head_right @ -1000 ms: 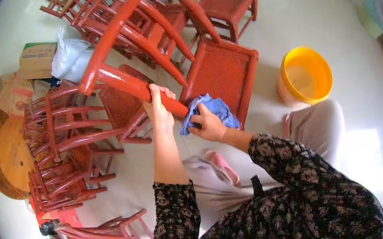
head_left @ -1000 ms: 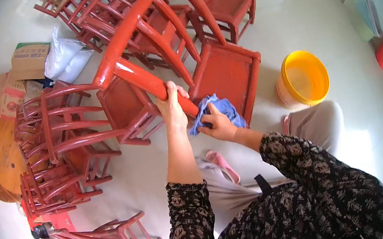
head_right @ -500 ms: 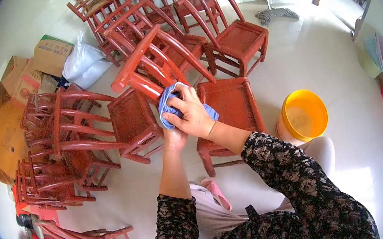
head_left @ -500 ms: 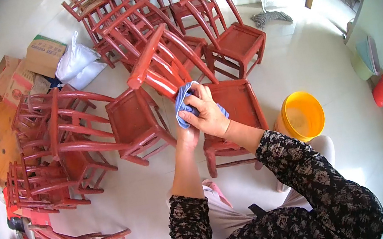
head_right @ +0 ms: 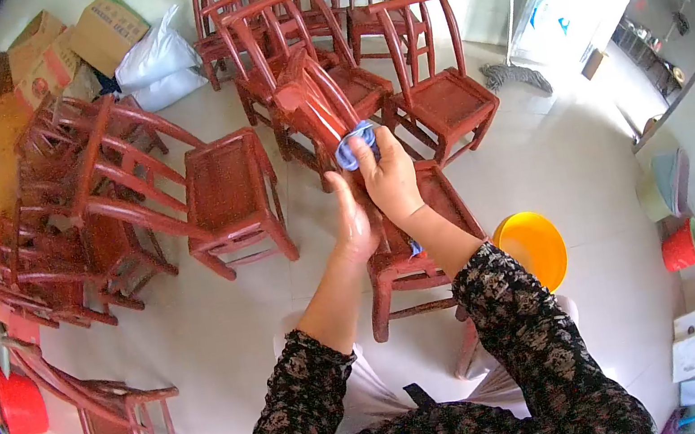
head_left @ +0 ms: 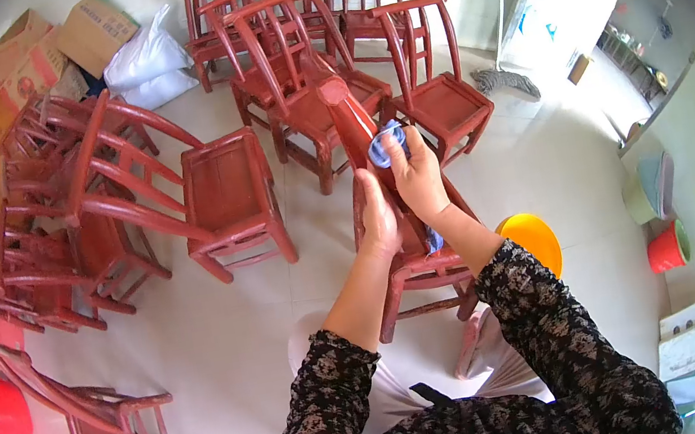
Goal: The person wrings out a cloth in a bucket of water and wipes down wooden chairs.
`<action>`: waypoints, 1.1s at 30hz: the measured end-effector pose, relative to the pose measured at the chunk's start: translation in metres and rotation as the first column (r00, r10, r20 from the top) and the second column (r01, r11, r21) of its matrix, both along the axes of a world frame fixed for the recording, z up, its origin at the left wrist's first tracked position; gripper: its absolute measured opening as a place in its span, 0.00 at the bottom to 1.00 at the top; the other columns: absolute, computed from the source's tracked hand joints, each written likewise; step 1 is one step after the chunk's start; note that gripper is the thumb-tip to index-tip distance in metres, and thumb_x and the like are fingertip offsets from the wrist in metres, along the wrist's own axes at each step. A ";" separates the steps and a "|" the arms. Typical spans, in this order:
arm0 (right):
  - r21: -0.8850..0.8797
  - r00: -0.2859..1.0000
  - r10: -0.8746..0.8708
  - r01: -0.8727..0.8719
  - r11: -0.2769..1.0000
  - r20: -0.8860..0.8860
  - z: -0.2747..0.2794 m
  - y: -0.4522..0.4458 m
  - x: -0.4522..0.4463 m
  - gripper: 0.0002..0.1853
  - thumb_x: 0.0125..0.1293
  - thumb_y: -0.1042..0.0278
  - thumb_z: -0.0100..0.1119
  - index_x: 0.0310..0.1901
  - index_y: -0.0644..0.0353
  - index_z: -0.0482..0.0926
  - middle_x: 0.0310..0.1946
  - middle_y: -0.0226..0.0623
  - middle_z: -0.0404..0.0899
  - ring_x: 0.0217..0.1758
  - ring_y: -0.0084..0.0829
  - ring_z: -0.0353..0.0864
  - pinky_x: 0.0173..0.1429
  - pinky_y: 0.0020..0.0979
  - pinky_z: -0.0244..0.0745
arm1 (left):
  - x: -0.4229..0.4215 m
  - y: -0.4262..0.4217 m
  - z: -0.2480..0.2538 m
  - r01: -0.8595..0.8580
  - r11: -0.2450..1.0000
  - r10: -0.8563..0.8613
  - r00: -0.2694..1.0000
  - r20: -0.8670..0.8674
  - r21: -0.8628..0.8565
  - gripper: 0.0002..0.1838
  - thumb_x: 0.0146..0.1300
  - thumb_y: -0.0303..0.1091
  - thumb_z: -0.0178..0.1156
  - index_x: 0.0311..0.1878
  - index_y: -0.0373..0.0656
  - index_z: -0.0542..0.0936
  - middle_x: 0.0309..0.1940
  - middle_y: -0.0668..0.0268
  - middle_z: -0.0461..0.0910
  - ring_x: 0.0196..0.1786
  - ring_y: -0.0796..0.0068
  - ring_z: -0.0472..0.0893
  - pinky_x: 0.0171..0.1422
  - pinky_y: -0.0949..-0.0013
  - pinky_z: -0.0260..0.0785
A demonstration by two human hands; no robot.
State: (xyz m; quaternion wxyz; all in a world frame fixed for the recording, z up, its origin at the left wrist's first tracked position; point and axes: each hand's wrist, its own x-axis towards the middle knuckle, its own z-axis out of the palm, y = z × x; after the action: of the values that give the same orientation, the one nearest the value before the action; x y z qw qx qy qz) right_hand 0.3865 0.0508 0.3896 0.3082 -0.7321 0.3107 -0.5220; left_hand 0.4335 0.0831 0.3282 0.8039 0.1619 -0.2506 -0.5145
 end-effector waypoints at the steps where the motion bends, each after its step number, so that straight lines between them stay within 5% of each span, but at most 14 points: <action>1: 0.075 0.999 -0.014 0.017 0.997 -0.030 -0.004 -0.003 0.000 0.14 0.70 0.60 0.47 0.33 0.63 0.69 0.24 0.33 0.69 0.30 0.22 0.63 0.37 0.27 0.65 | -0.002 0.002 0.000 -0.010 1.000 0.010 1.000 -0.013 -0.001 0.36 0.66 0.63 0.33 0.65 0.42 0.57 0.61 0.63 0.63 0.63 0.70 0.63 0.65 0.65 0.57; 3: 0.165 0.999 0.033 -0.030 0.986 -0.018 -0.012 -0.012 -0.005 0.14 0.70 0.60 0.46 0.34 0.63 0.69 0.25 0.31 0.69 0.30 0.22 0.63 0.37 0.26 0.65 | -0.005 0.007 -0.002 0.124 0.982 -0.130 0.991 0.034 0.143 0.40 0.64 0.66 0.35 0.67 0.41 0.53 0.63 0.63 0.60 0.65 0.71 0.59 0.69 0.65 0.51; 7: 0.071 0.998 0.063 -0.063 0.996 0.007 -0.016 0.011 -0.022 0.10 0.69 0.64 0.47 0.35 0.63 0.67 0.22 0.38 0.65 0.26 0.29 0.62 0.35 0.29 0.65 | -0.010 0.002 -0.016 -0.203 0.966 0.154 0.949 0.277 0.158 0.36 0.66 0.62 0.36 0.64 0.40 0.60 0.60 0.66 0.63 0.62 0.74 0.61 0.67 0.67 0.53; 9: 0.106 0.997 0.079 -0.078 0.991 -0.013 -0.040 0.016 -0.037 0.07 0.67 0.68 0.48 0.36 0.64 0.68 0.29 0.41 0.68 0.30 0.33 0.67 0.37 0.32 0.66 | -0.013 0.005 -0.015 -0.208 0.964 0.172 0.963 0.208 0.163 0.33 0.66 0.60 0.39 0.61 0.41 0.64 0.56 0.67 0.68 0.57 0.75 0.66 0.63 0.67 0.58; 11: -0.214 0.987 -0.095 0.065 0.975 -0.132 -0.060 0.024 -0.049 0.07 0.64 0.71 0.51 0.37 0.65 0.68 0.37 0.44 0.69 0.38 0.40 0.70 0.41 0.36 0.67 | -0.012 0.012 -0.005 -0.078 0.989 0.064 0.992 0.110 0.127 0.31 0.66 0.60 0.42 0.58 0.42 0.66 0.49 0.68 0.72 0.51 0.76 0.70 0.58 0.69 0.63; 15: -0.185 0.990 -0.074 0.051 0.981 -0.121 -0.050 0.046 -0.050 0.09 0.60 0.72 0.54 0.39 0.67 0.68 0.41 0.48 0.67 0.43 0.45 0.68 0.48 0.37 0.65 | -0.010 0.014 -0.002 -0.005 0.996 -0.004 0.995 0.102 0.091 0.32 0.63 0.62 0.45 0.56 0.42 0.67 0.44 0.68 0.73 0.45 0.77 0.72 0.53 0.70 0.66; 19: 0.224 0.998 -0.049 0.057 0.973 -0.042 -0.030 0.046 -0.040 0.13 0.59 0.69 0.55 0.43 0.68 0.70 0.43 0.45 0.65 0.45 0.40 0.68 0.51 0.31 0.64 | -0.006 0.025 0.021 0.194 0.977 -0.178 0.971 -0.160 0.089 0.30 0.64 0.62 0.42 0.45 0.41 0.74 0.37 0.68 0.77 0.40 0.75 0.77 0.49 0.72 0.69; 20: 0.346 0.998 -0.013 -0.008 0.938 0.057 -0.029 0.046 -0.037 0.17 0.61 0.64 0.54 0.46 0.69 0.70 0.44 0.42 0.65 0.47 0.35 0.67 0.54 0.28 0.63 | -0.002 0.027 0.017 0.282 0.959 -0.282 0.944 -0.174 -0.024 0.31 0.62 0.64 0.43 0.59 0.51 0.66 0.45 0.66 0.74 0.48 0.71 0.75 0.54 0.65 0.68; 23: 0.411 0.987 0.089 -0.138 0.901 0.137 -0.026 0.048 -0.040 0.20 0.64 0.59 0.52 0.49 0.69 0.69 0.47 0.39 0.65 0.50 0.30 0.66 0.56 0.27 0.61 | -0.006 0.021 0.009 0.146 0.976 -0.183 0.953 -0.243 -0.162 0.34 0.62 0.66 0.40 0.60 0.49 0.65 0.47 0.64 0.74 0.49 0.73 0.74 0.53 0.68 0.69; 25: 0.509 0.975 0.084 -0.180 0.841 0.206 -0.012 0.055 -0.045 0.24 0.66 0.56 0.51 0.53 0.69 0.67 0.49 0.38 0.65 0.52 0.28 0.66 0.58 0.26 0.60 | -0.012 0.014 -0.001 0.104 0.975 -0.147 0.965 -0.218 -0.197 0.32 0.64 0.56 0.49 0.66 0.50 0.57 0.51 0.63 0.71 0.52 0.73 0.72 0.55 0.68 0.67; 27: 0.511 0.938 0.230 -0.335 0.792 0.259 -0.009 0.048 -0.058 0.25 0.67 0.56 0.50 0.55 0.69 0.65 0.50 0.37 0.67 0.54 0.25 0.65 0.58 0.26 0.59 | -0.019 0.010 -0.009 -0.171 0.981 0.187 0.954 0.234 -0.085 0.34 0.62 0.40 0.57 0.67 0.47 0.54 0.52 0.63 0.69 0.51 0.73 0.72 0.56 0.70 0.66; 29: 0.422 0.966 0.239 -0.258 0.869 0.099 0.008 0.036 -0.068 0.24 0.65 0.55 0.53 0.53 0.68 0.68 0.46 0.41 0.72 0.49 0.27 0.70 0.52 0.27 0.65 | -0.023 0.011 -0.007 -0.235 0.972 0.222 0.921 0.319 0.000 0.39 0.58 0.26 0.59 0.69 0.45 0.49 0.52 0.62 0.67 0.51 0.74 0.71 0.57 0.72 0.64; 31: 0.156 0.822 0.124 -0.043 0.987 -0.556 0.051 0.028 -0.062 0.24 0.61 0.54 0.58 0.50 0.67 0.70 0.42 0.47 0.75 0.42 0.31 0.76 0.44 0.29 0.71 | -0.027 0.014 0.000 -0.290 0.947 0.239 0.922 0.304 0.137 0.40 0.61 0.27 0.56 0.70 0.45 0.43 0.50 0.62 0.70 0.46 0.76 0.72 0.51 0.74 0.67; 33: -0.121 0.936 -0.010 -0.034 0.992 -0.352 0.067 0.006 -0.041 0.26 0.56 0.53 0.63 0.49 0.66 0.71 0.40 0.48 0.75 0.38 0.38 0.78 0.40 0.32 0.73 | -0.029 0.019 0.001 -0.236 0.958 0.187 0.944 0.271 0.164 0.40 0.64 0.29 0.54 0.71 0.46 0.40 0.47 0.64 0.72 0.39 0.80 0.72 0.41 0.79 0.68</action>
State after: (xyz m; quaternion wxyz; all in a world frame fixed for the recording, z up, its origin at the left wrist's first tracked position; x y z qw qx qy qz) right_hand 0.3456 0.0572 0.4570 0.2044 -0.8334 0.3229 -0.3992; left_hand 0.4045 0.1018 0.3290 0.7964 0.3299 -0.2807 -0.4220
